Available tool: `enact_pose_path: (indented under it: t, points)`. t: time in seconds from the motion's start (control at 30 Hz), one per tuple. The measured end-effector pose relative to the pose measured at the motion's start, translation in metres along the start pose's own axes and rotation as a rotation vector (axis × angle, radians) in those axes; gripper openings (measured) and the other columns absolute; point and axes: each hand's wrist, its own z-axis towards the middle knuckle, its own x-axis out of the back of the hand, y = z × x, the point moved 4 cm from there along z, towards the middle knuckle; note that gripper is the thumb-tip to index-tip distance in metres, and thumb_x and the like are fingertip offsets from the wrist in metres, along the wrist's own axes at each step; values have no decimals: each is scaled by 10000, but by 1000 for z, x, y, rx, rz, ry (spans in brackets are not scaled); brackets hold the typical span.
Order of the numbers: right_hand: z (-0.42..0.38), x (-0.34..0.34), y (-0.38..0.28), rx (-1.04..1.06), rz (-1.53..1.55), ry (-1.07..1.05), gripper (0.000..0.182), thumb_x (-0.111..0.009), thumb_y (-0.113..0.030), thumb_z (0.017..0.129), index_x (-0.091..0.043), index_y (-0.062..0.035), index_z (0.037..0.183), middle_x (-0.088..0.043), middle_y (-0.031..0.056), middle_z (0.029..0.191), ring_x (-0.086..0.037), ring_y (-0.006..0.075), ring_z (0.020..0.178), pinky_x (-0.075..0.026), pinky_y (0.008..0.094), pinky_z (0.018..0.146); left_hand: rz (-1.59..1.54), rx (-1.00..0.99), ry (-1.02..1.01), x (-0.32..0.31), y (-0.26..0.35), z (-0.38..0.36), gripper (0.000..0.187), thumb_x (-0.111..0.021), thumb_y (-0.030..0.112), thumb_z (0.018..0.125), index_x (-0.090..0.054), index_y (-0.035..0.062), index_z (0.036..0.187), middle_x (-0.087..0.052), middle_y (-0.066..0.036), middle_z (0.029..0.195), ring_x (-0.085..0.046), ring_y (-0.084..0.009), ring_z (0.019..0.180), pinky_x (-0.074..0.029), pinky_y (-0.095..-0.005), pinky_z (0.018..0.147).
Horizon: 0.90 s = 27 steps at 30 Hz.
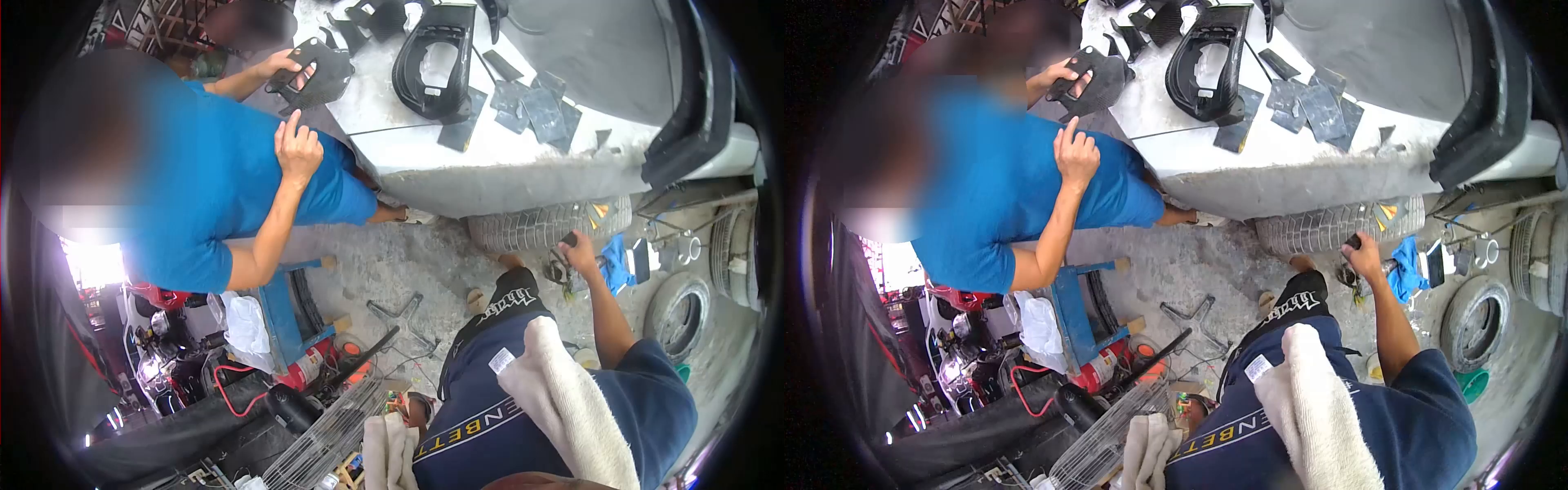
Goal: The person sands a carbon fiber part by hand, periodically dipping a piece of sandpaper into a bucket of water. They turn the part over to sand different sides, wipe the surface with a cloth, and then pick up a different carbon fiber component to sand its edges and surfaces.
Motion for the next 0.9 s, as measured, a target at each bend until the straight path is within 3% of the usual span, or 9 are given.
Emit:
enact_pose_path:
  t: [0.03, 0.1, 0.13, 0.27, 0.37, 0.43, 0.8, 0.87, 0.9]
  points:
    - [13, -2, 9, -7, -3, -14, 260, -734, -103, 804, -601, 35, 980, -622, 79, 674, -603, 157, 511, -485, 322, 468, 72, -41, -1, -8, -8, 24, 84, -591, 148, 840, -611, 76, 800, -592, -81, 872, -577, -262, 1168, -429, -415, 909]
    - [30, -12, 26, -48, -147, -106, 629, -726, -116, 807, -453, 102, 1330, -651, 117, 709, -590, 149, 506, -474, 323, 459, 202, -118, -18, -26, -23, 60, 83, -593, 146, 837, -611, 78, 794, -591, -80, 869, -576, -262, 1173, -429, -415, 906]
    - [30, -10, 16, -138, -209, -185, 677, -738, -130, 793, -445, 82, 1366, -667, 200, 925, -655, 204, 559, -530, 341, 557, 261, -149, -32, -34, -31, 74, 82, -594, 145, 836, -610, 78, 791, -590, -80, 867, -576, -262, 1175, -430, -415, 904]
    - [41, -14, 23, -121, -245, -236, 649, -739, -129, 783, -471, 94, 1331, -667, 206, 925, -656, 208, 563, -533, 345, 572, 458, -243, -82, -56, -56, 103, 81, -596, 141, 830, -610, 81, 779, -589, -78, 859, -574, -262, 1185, -430, -416, 898]
    - [37, -10, 17, -114, -229, -225, 643, -741, -118, 774, -475, 109, 1313, -675, 193, 853, -653, 207, 558, -527, 342, 551, 546, -293, -108, -65, -67, 112, 80, -599, 138, 826, -610, 83, 769, -588, -76, 854, -573, -262, 1193, -431, -416, 894]
    - [35, -11, 13, -99, -178, -271, 597, -723, -89, 787, -481, 111, 1296, -647, 143, 715, -610, 172, 500, -490, 329, 485, 594, -327, -111, -67, -71, 114, 80, -600, 136, 823, -609, 84, 763, -587, -76, 850, -572, -262, 1197, -431, -417, 891]
    - [42, -10, 33, -107, -261, -275, 622, -729, -146, 784, -486, 90, 1306, -669, 170, 775, -625, 193, 509, -507, 343, 504, 742, -487, -29, -76, -89, 131, 87, -608, 126, 808, -608, 91, 729, -583, -71, 830, -568, -261, 1225, -433, -419, 875]
    - [46, -9, 38, -140, -290, -306, 619, -726, -152, 784, -488, 62, 1314, -670, 164, 771, -627, 192, 518, -512, 338, 510, 679, -547, 74, -76, -88, 134, 89, -609, 124, 806, -608, 93, 723, -582, -70, 826, -567, -261, 1229, -433, -419, 872]
    - [46, -8, 34, -148, -308, -310, 619, -726, -152, 784, -488, 62, 1314, -670, 164, 771, -627, 192, 518, -512, 338, 510, 585, -599, 207, -76, -87, 136, 222, -610, 107, 738, -474, 99, 562, -505, -71, 710, -572, -281, 1216, -434, -428, 877]
